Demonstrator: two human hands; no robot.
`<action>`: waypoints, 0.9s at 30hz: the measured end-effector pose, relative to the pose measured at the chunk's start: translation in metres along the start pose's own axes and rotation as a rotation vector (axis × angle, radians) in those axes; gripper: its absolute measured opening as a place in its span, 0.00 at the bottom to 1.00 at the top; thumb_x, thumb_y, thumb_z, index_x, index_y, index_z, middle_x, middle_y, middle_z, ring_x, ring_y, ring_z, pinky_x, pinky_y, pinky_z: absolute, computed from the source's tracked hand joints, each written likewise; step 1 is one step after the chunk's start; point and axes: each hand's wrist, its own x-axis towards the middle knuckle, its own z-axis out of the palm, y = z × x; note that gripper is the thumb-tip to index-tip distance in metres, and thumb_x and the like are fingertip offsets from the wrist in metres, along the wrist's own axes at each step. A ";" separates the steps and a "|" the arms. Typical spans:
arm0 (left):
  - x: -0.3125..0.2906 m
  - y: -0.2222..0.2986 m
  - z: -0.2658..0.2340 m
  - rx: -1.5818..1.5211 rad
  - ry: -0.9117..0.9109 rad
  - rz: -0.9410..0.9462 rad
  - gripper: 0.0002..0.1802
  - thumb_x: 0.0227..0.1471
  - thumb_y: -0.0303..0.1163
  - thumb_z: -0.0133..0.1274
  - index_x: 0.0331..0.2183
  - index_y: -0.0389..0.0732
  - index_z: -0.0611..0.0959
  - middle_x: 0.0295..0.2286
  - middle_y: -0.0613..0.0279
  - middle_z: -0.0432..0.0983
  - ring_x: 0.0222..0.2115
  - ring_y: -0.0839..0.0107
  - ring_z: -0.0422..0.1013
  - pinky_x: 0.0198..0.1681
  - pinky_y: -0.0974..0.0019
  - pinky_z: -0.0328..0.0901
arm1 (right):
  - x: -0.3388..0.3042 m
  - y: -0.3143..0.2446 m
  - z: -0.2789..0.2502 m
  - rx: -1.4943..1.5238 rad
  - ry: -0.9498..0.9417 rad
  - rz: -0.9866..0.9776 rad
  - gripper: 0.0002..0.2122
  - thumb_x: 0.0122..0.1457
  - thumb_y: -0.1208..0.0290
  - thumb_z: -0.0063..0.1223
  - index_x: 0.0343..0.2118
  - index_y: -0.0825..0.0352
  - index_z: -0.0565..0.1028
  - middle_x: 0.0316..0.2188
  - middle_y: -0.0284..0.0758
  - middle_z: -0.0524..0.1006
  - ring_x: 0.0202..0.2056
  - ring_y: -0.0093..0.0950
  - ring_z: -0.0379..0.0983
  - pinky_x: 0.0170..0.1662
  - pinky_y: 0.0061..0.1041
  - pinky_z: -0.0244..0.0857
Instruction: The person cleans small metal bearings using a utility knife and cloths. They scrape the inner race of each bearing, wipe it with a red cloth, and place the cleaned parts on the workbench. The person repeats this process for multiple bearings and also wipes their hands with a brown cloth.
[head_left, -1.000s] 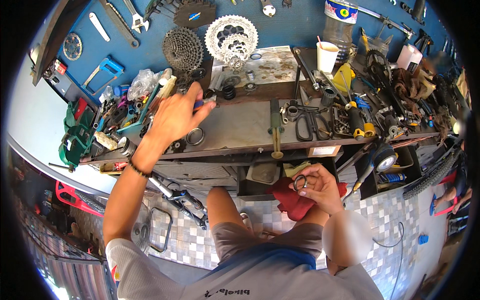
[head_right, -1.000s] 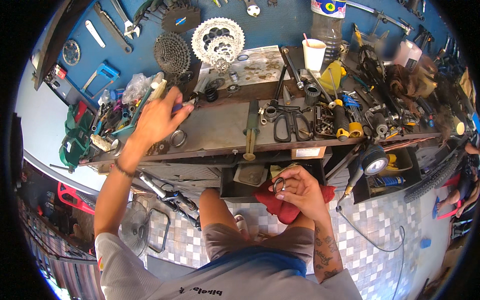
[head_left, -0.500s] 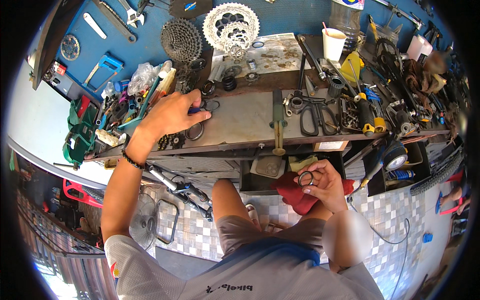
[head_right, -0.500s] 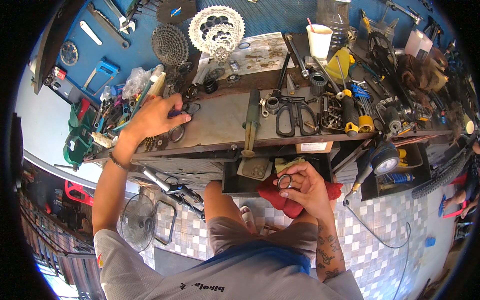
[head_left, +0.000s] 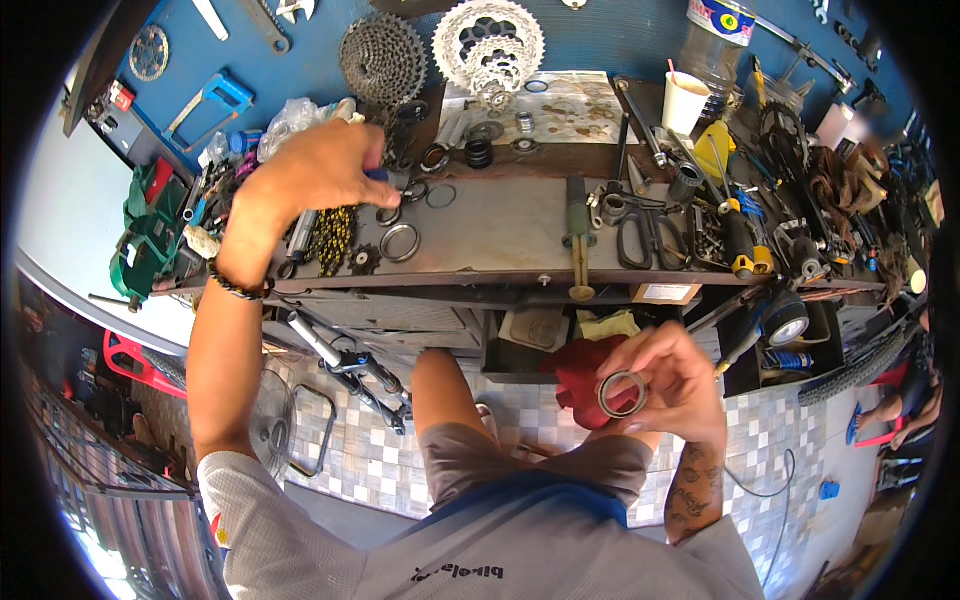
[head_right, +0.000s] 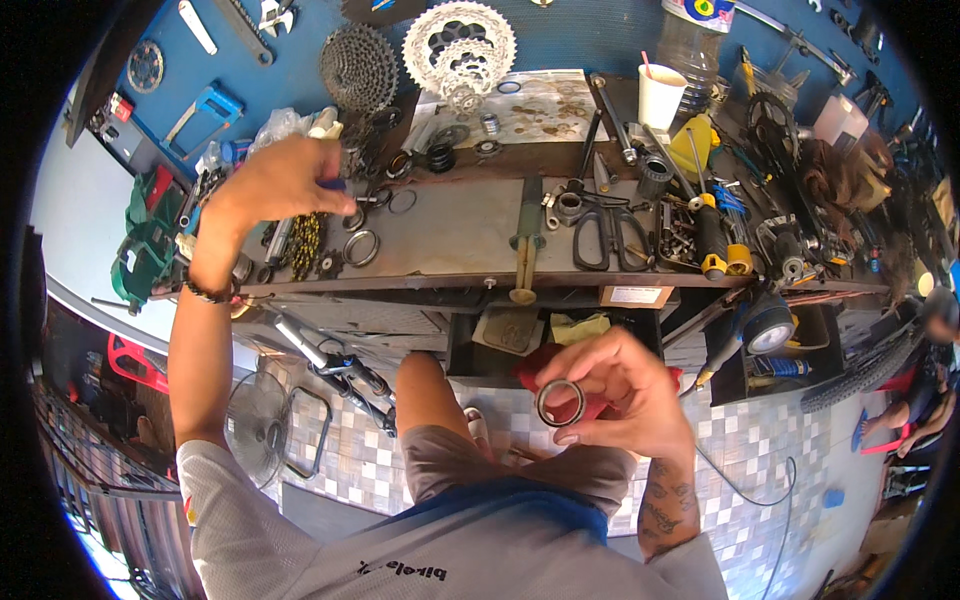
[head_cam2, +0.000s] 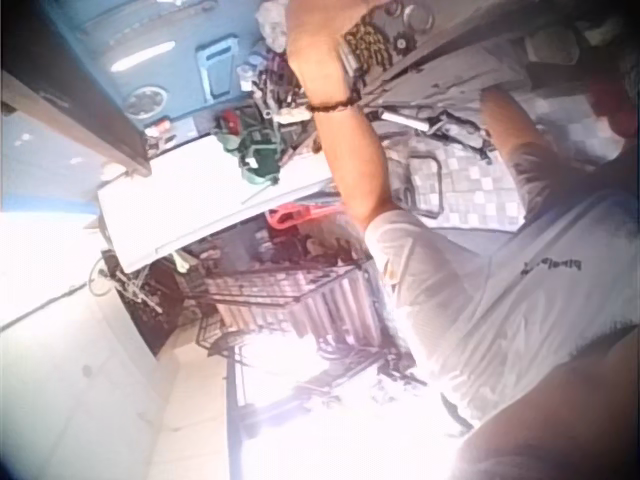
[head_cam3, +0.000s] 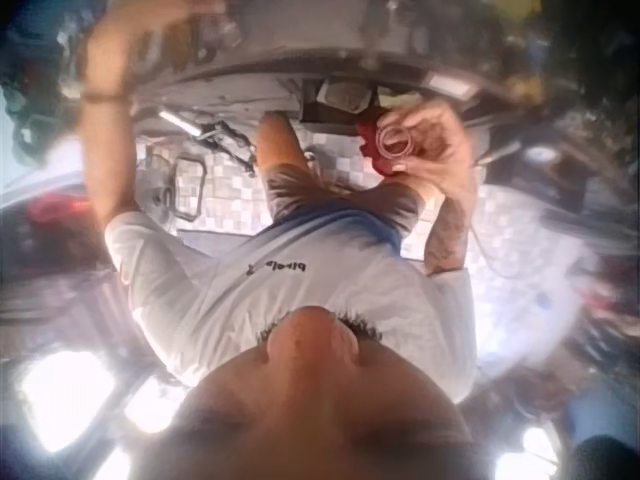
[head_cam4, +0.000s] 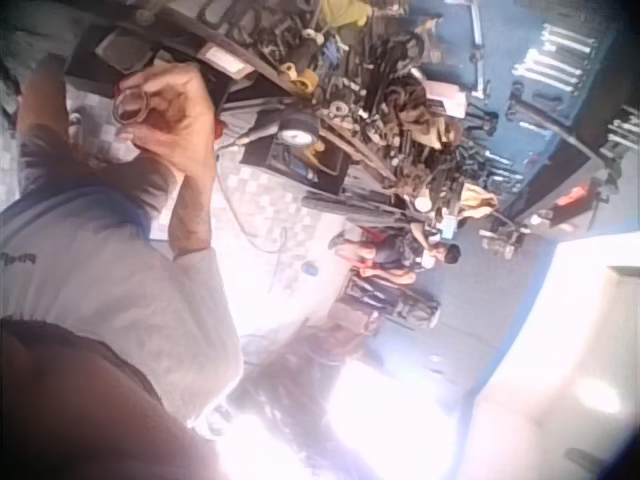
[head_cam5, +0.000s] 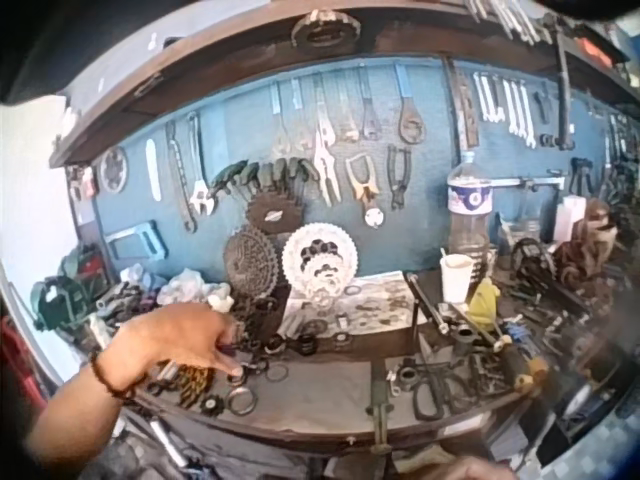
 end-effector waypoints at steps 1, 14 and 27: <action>-0.008 -0.002 -0.003 -0.111 0.055 0.013 0.24 0.45 0.44 0.73 0.30 0.36 0.79 0.21 0.57 0.76 0.25 0.62 0.73 0.30 0.56 0.66 | 0.012 -0.018 0.012 -0.068 0.008 0.004 0.27 0.48 0.88 0.72 0.49 0.67 0.70 0.48 0.41 0.78 0.46 0.27 0.78 0.51 0.31 0.77; -0.204 0.041 0.138 -1.285 -0.265 -0.196 0.20 0.50 0.28 0.73 0.39 0.38 0.78 0.29 0.68 0.79 0.29 0.81 0.77 0.31 0.75 0.71 | 0.253 0.040 0.004 -1.046 -0.297 0.122 0.25 0.52 0.77 0.72 0.53 0.68 0.74 0.45 0.35 0.80 0.41 0.27 0.76 0.47 0.30 0.75; -0.264 0.084 0.255 -1.687 -0.356 -0.518 0.16 0.58 0.32 0.68 0.36 0.37 0.75 0.21 0.66 0.77 0.19 0.84 0.68 0.19 0.76 0.58 | 0.258 0.039 0.044 -1.366 -0.494 -0.166 0.21 0.55 0.66 0.69 0.51 0.65 0.78 0.47 0.41 0.80 0.51 0.43 0.76 0.55 0.39 0.70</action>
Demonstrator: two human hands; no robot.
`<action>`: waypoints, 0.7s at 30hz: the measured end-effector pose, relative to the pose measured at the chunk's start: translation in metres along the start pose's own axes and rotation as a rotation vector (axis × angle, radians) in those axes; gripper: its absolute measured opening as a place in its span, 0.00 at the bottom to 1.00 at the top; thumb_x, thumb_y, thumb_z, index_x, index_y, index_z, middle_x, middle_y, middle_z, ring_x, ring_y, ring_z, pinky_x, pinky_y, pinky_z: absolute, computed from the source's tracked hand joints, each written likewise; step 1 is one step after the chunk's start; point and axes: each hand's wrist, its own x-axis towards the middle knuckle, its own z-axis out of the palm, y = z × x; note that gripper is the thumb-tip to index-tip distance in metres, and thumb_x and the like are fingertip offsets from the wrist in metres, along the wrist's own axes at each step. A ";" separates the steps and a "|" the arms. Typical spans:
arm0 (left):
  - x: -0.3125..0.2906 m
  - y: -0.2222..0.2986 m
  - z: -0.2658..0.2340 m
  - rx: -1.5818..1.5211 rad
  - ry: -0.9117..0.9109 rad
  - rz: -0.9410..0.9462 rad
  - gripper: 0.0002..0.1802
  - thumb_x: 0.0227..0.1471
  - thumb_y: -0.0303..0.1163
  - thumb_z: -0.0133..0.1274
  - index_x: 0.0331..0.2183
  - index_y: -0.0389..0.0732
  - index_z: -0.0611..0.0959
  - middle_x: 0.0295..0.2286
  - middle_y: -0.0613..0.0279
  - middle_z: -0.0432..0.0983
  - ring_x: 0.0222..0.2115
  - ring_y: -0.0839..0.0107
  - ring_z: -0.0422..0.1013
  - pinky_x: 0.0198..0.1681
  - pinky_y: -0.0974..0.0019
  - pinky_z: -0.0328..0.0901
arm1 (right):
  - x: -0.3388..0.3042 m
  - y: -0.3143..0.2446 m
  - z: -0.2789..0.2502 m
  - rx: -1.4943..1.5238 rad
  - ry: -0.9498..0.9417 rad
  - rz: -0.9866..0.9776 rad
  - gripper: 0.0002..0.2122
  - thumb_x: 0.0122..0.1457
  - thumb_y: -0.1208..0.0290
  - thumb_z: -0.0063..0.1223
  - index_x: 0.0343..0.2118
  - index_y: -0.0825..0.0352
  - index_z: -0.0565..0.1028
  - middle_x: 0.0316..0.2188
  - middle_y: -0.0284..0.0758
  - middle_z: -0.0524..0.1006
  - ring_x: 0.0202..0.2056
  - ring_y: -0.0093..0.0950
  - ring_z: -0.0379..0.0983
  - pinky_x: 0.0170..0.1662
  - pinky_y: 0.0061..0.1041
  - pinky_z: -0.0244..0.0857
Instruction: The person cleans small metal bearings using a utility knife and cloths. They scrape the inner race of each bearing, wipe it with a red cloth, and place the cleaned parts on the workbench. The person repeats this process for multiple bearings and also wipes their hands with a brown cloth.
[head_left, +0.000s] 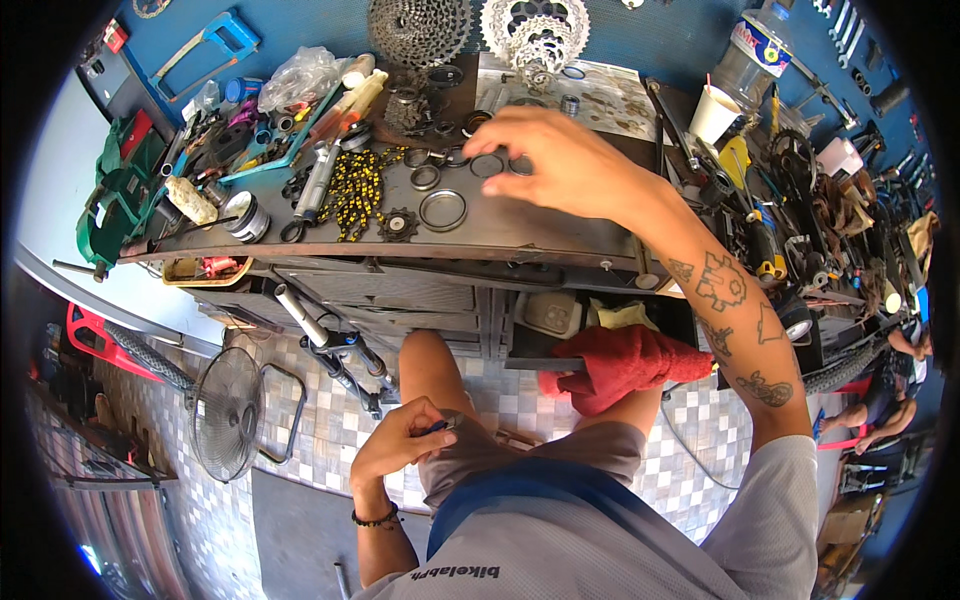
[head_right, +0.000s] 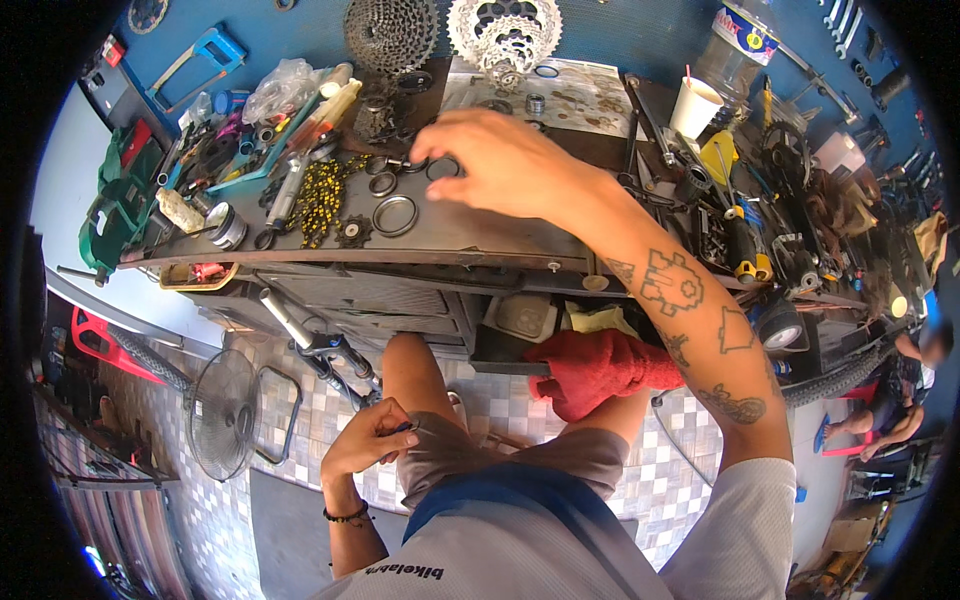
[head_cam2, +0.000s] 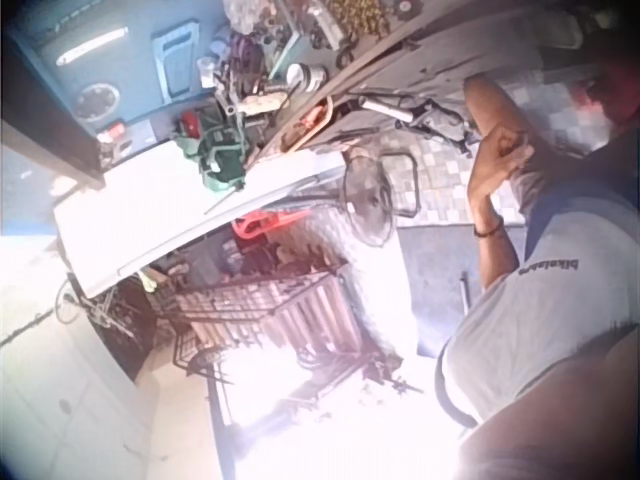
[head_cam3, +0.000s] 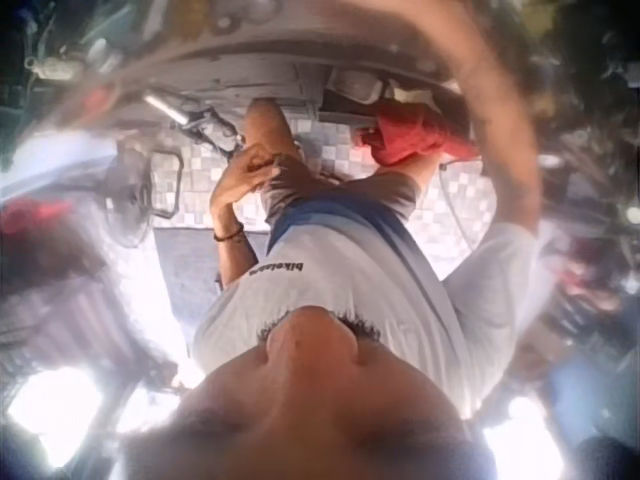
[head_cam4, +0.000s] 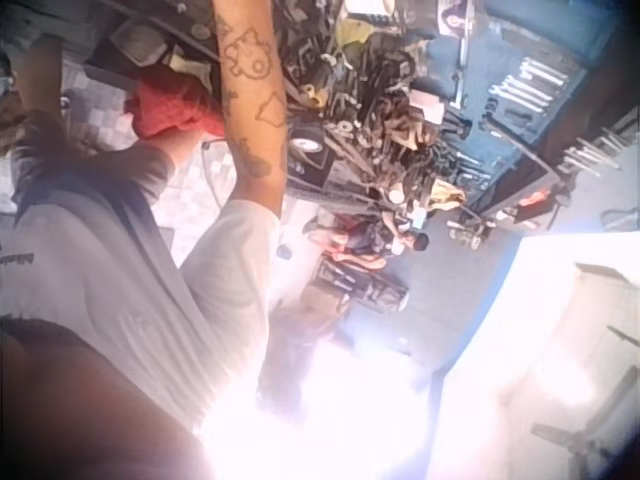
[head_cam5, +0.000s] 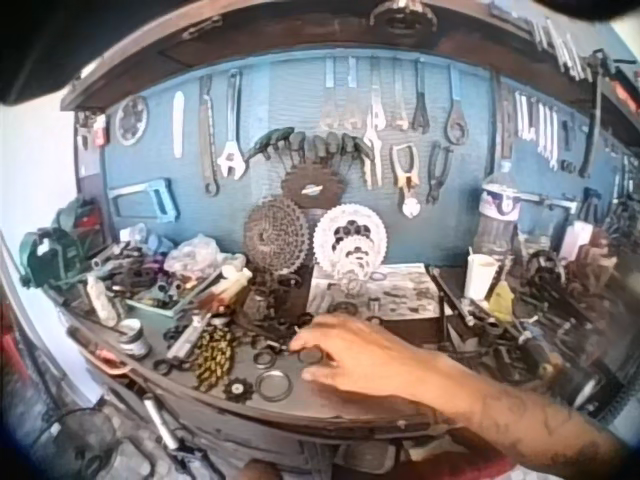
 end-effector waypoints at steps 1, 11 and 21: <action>0.002 0.003 0.001 0.014 0.008 0.006 0.16 0.58 0.32 0.68 0.36 0.37 0.75 0.22 0.66 0.77 0.19 0.83 0.68 0.19 0.76 0.58 | 0.007 -0.008 0.002 0.051 -0.030 -0.062 0.21 0.55 0.65 0.69 0.51 0.64 0.79 0.48 0.41 0.80 0.52 0.43 0.76 0.56 0.39 0.69; 0.016 0.010 0.017 0.053 -0.014 -0.011 0.17 0.57 0.33 0.68 0.37 0.37 0.76 0.23 0.66 0.78 0.21 0.83 0.71 0.20 0.77 0.60 | 0.058 -0.032 0.020 0.005 -0.402 0.096 0.30 0.49 0.63 0.75 0.53 0.72 0.76 0.46 0.46 0.80 0.49 0.44 0.78 0.51 0.38 0.72; 0.029 0.005 0.025 0.063 -0.034 0.007 0.13 0.59 0.29 0.66 0.37 0.38 0.75 0.22 0.66 0.77 0.19 0.83 0.68 0.19 0.76 0.59 | 0.049 -0.042 0.015 -0.064 -0.365 0.101 0.27 0.50 0.61 0.68 0.49 0.78 0.75 0.41 0.51 0.81 0.45 0.47 0.79 0.49 0.39 0.72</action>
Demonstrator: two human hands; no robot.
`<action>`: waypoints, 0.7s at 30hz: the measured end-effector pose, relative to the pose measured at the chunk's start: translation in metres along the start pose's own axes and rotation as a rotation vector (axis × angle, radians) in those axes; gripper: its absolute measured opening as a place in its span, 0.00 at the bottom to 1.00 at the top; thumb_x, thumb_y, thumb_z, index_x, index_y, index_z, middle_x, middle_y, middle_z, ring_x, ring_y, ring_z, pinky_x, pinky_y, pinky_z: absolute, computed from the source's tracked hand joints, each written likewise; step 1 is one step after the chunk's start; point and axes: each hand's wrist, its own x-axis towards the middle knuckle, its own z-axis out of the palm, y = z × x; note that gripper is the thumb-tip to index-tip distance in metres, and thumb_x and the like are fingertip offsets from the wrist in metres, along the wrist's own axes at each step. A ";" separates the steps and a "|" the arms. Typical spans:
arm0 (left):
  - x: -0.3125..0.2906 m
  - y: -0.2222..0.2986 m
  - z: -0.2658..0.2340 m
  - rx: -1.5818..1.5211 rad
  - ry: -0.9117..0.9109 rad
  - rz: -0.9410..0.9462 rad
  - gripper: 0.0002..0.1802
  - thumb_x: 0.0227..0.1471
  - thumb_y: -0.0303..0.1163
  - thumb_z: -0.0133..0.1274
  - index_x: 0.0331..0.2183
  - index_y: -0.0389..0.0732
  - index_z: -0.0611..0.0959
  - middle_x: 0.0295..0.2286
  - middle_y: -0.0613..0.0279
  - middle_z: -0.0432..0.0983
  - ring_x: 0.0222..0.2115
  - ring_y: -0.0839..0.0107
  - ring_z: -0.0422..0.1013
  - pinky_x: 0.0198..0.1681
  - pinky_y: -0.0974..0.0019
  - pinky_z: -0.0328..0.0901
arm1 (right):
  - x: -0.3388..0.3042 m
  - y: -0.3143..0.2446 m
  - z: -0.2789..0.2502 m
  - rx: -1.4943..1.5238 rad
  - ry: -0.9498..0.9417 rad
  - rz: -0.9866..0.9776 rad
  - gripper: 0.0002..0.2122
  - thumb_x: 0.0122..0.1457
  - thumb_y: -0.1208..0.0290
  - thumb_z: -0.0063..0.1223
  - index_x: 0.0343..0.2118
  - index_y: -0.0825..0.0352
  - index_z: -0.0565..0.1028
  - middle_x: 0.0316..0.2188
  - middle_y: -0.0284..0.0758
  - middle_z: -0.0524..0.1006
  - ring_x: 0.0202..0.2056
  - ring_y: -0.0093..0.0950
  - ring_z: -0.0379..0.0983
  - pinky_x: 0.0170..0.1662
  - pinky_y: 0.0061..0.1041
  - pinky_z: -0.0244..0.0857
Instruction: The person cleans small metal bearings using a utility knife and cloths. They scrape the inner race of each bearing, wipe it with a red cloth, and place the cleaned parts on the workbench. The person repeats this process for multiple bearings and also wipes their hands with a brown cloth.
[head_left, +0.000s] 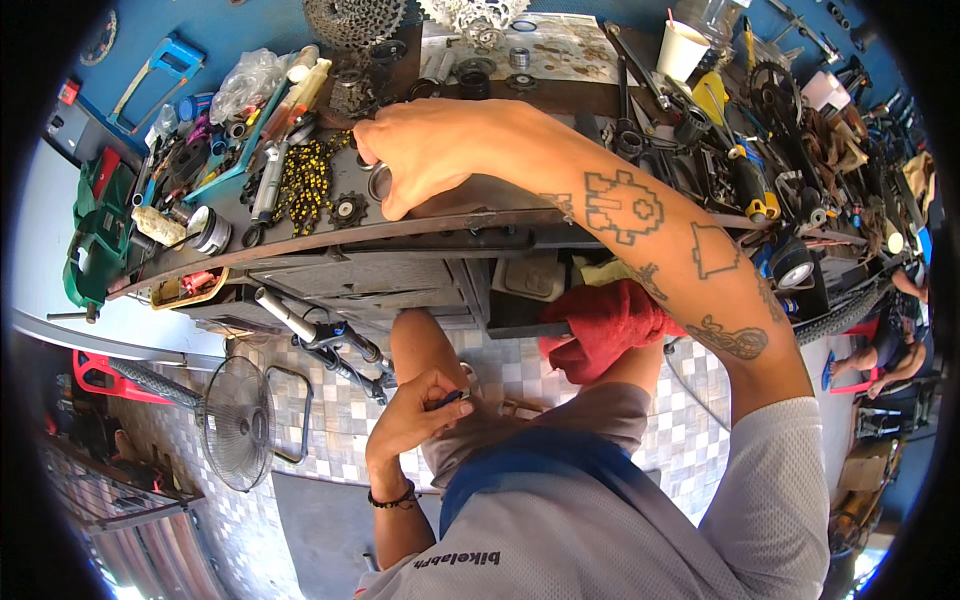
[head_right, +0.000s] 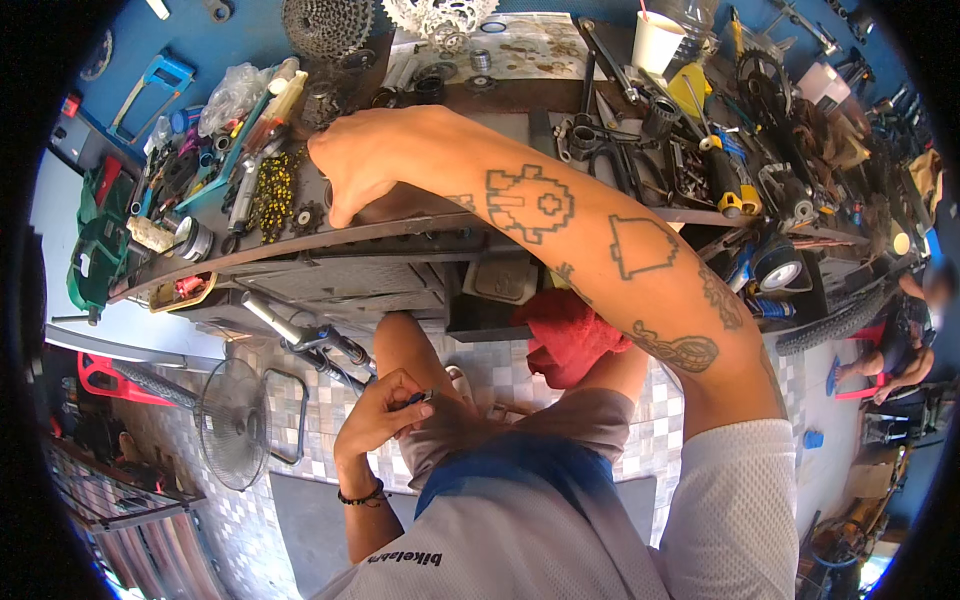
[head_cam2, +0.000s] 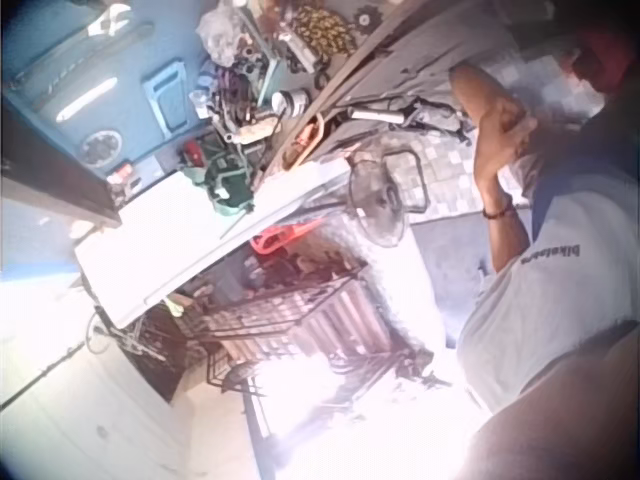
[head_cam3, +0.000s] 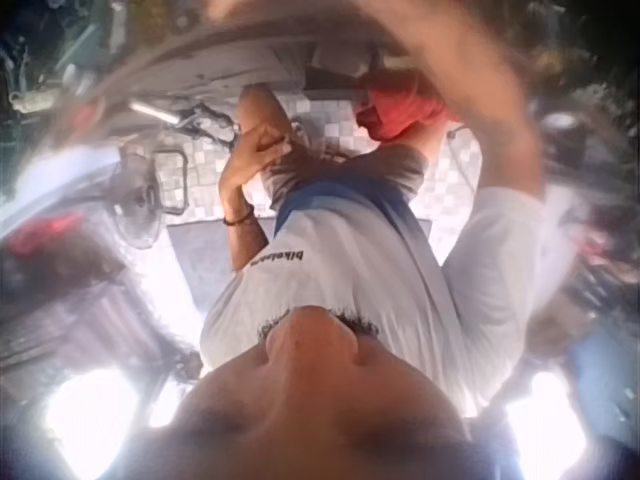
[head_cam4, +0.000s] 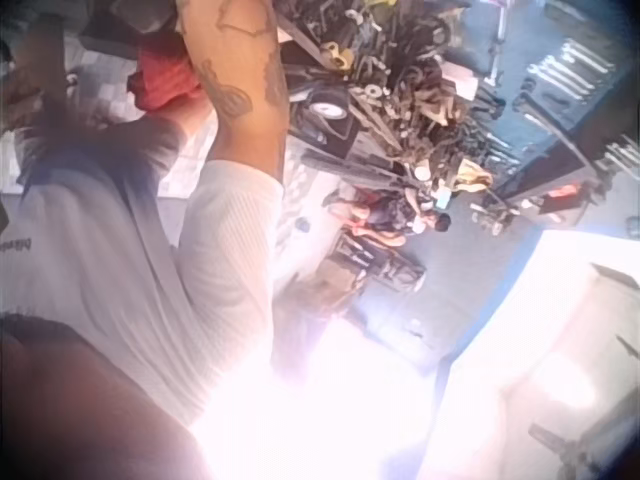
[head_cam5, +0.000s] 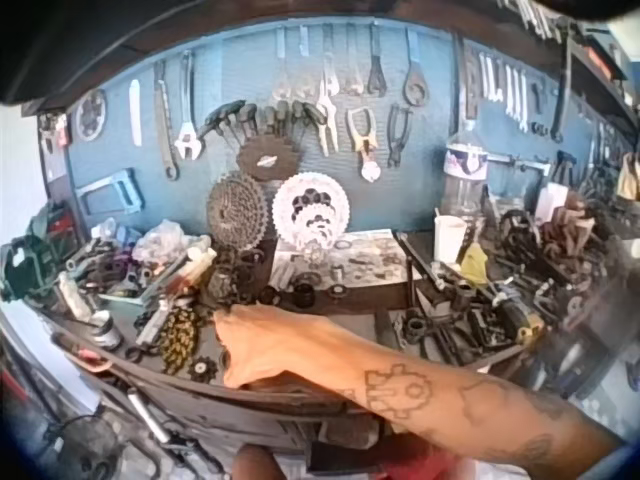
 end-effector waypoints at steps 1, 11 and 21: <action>0.001 0.002 0.000 -0.009 0.010 0.009 0.14 0.59 0.30 0.66 0.37 0.37 0.76 0.22 0.65 0.78 0.19 0.83 0.69 0.20 0.77 0.60 | -0.004 -0.002 -0.002 -0.022 0.007 0.007 0.27 0.51 0.62 0.67 0.48 0.78 0.76 0.41 0.51 0.80 0.45 0.47 0.79 0.49 0.40 0.72; 0.010 0.051 0.008 -0.204 0.393 0.349 0.10 0.63 0.26 0.60 0.40 0.39 0.74 0.22 0.66 0.77 0.18 0.83 0.68 0.20 0.78 0.59 | -0.124 -0.040 0.064 0.095 0.826 0.111 0.25 0.48 0.77 0.68 0.52 0.71 0.76 0.48 0.45 0.71 0.46 0.44 0.77 0.49 0.39 0.73; 0.052 0.129 0.057 -0.104 0.694 0.759 0.10 0.63 0.28 0.60 0.43 0.36 0.77 0.27 0.67 0.78 0.24 0.82 0.71 0.26 0.77 0.64 | -0.129 -0.016 0.110 0.013 1.003 0.050 0.27 0.49 0.79 0.70 0.56 0.70 0.77 0.49 0.42 0.73 0.44 0.39 0.75 0.45 0.36 0.73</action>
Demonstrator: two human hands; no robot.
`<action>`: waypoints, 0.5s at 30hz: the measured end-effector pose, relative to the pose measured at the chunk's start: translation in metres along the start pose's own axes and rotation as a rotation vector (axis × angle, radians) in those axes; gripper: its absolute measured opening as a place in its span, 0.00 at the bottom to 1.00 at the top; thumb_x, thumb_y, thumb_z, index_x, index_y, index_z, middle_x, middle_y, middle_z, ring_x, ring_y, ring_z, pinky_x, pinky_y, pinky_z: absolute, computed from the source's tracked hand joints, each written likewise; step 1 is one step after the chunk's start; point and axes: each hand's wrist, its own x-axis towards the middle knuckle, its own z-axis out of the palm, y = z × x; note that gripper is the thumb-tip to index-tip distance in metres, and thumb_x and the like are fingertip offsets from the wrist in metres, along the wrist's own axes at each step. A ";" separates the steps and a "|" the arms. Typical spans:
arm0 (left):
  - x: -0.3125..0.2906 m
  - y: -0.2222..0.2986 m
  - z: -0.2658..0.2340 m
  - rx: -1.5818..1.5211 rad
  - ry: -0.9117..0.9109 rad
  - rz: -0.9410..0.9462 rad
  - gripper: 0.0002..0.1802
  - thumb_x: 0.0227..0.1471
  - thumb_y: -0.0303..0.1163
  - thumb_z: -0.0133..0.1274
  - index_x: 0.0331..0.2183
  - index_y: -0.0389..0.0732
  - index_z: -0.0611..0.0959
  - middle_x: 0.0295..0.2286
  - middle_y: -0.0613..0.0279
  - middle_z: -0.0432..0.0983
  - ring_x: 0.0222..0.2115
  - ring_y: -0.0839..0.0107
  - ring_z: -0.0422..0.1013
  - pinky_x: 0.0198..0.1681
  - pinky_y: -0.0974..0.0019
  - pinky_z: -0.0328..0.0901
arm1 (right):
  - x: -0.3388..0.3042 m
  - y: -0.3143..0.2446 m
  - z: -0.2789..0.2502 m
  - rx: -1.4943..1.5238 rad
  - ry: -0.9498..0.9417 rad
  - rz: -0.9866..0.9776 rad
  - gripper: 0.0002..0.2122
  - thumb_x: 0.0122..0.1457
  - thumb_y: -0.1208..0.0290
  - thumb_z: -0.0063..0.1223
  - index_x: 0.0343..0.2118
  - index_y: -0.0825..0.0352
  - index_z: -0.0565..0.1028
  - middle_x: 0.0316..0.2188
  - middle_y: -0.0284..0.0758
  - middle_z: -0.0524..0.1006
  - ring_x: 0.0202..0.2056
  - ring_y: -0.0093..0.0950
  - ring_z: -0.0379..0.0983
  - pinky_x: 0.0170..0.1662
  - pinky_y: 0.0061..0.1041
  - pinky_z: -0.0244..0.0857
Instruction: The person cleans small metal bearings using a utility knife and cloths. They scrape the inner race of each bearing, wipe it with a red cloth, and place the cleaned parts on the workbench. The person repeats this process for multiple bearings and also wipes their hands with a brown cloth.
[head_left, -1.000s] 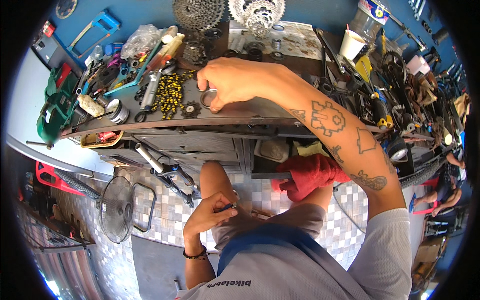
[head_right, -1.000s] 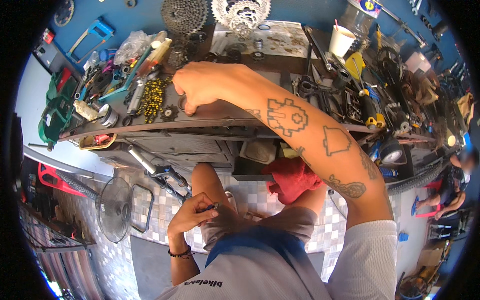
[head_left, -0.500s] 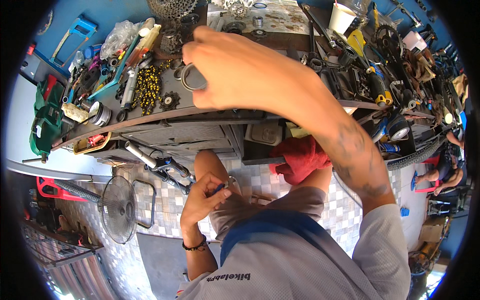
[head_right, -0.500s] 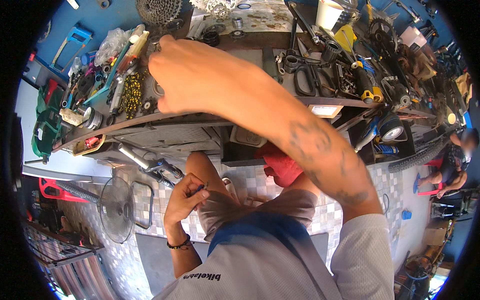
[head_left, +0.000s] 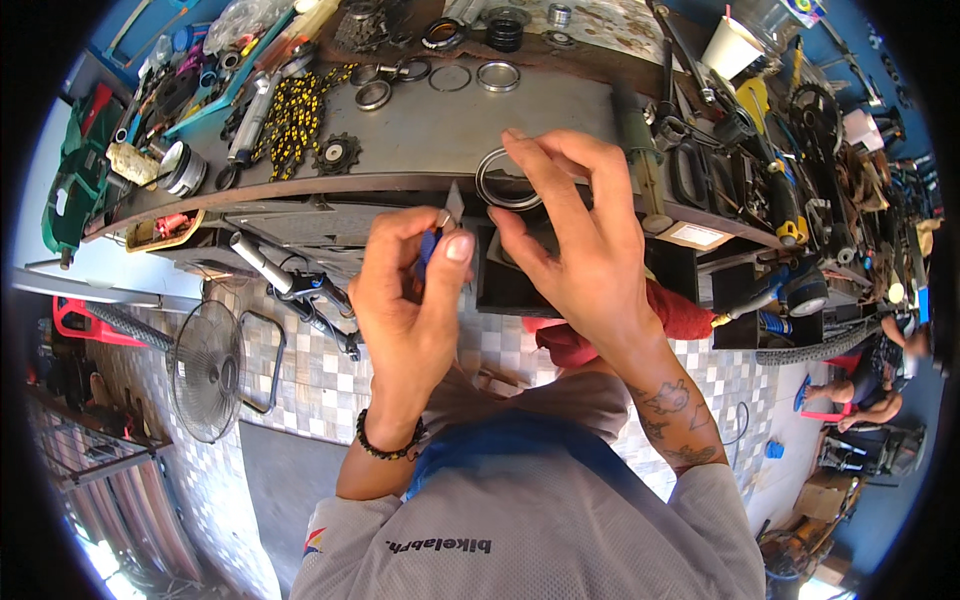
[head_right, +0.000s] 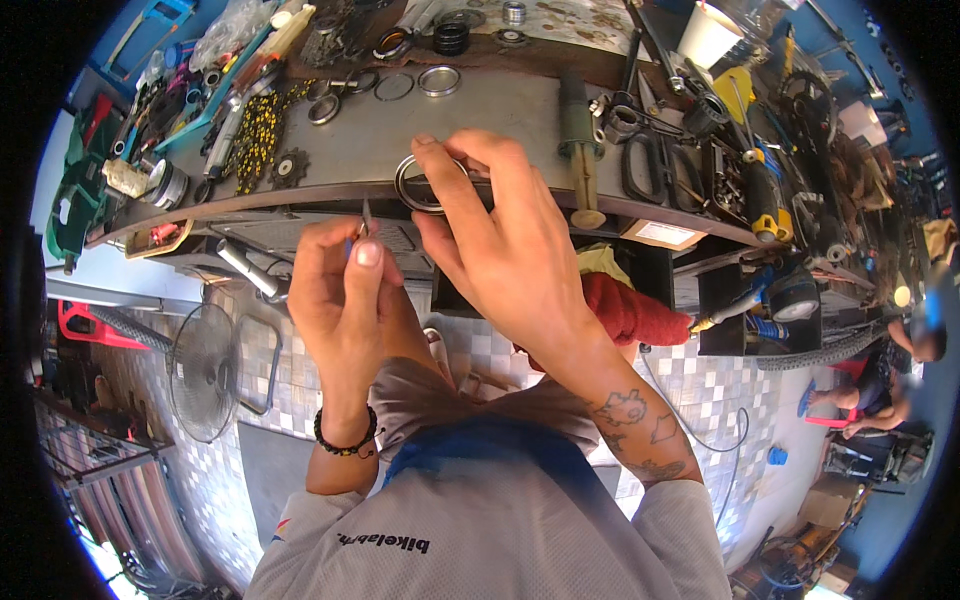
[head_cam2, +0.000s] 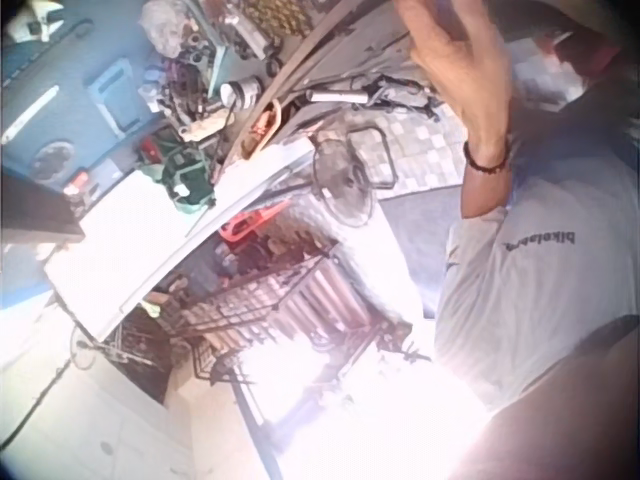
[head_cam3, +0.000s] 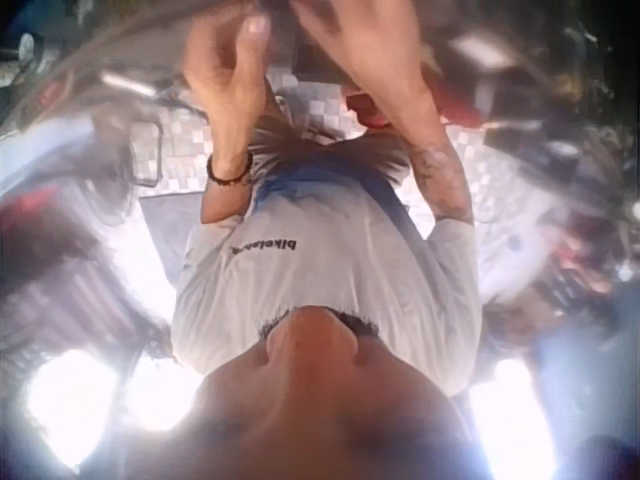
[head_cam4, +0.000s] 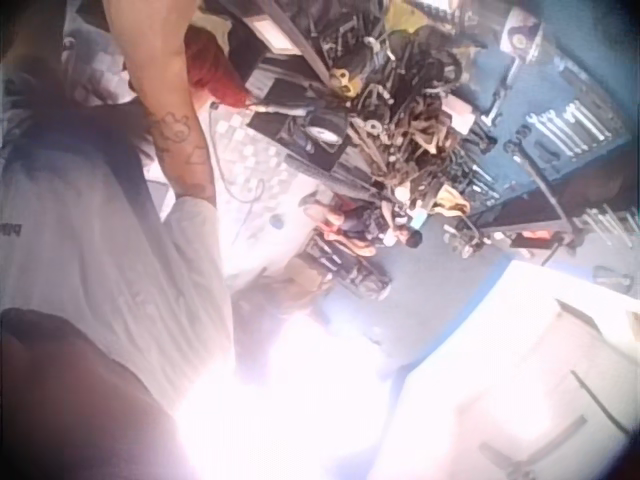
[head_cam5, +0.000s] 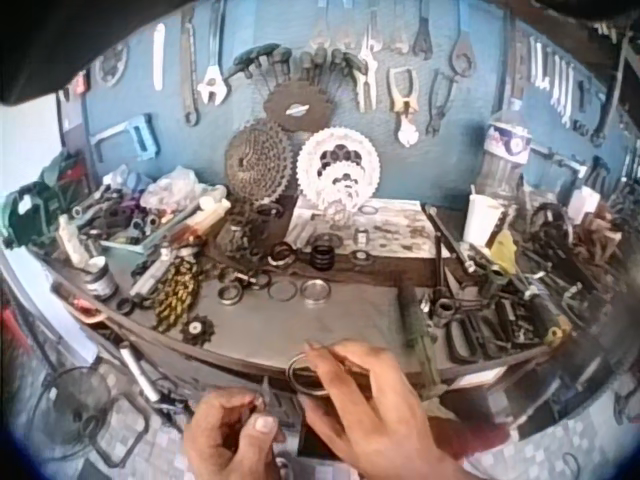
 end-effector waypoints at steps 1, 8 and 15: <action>0.002 -0.002 0.005 0.045 0.013 0.033 0.10 0.63 0.28 0.60 0.42 0.35 0.78 0.27 0.66 0.78 0.24 0.82 0.70 0.27 0.76 0.64 | -0.001 0.002 0.003 0.021 0.029 -0.014 0.28 0.48 0.79 0.71 0.56 0.70 0.78 0.49 0.42 0.73 0.44 0.38 0.76 0.44 0.35 0.74; 0.004 -0.016 0.017 0.291 0.055 0.180 0.10 0.60 0.29 0.63 0.39 0.32 0.82 0.24 0.57 0.78 0.20 0.73 0.70 0.25 0.70 0.65 | -0.010 0.019 0.026 0.005 0.216 -0.156 0.25 0.43 0.80 0.75 0.49 0.68 0.84 0.40 0.36 0.78 0.38 0.31 0.78 0.39 0.27 0.73; 0.009 -0.029 0.016 0.355 0.047 0.289 0.11 0.58 0.28 0.64 0.37 0.30 0.82 0.24 0.56 0.78 0.20 0.72 0.70 0.24 0.70 0.65 | -0.016 0.035 0.031 -0.096 0.229 -0.316 0.26 0.41 0.81 0.78 0.49 0.66 0.85 0.44 0.36 0.79 0.41 0.29 0.77 0.40 0.24 0.76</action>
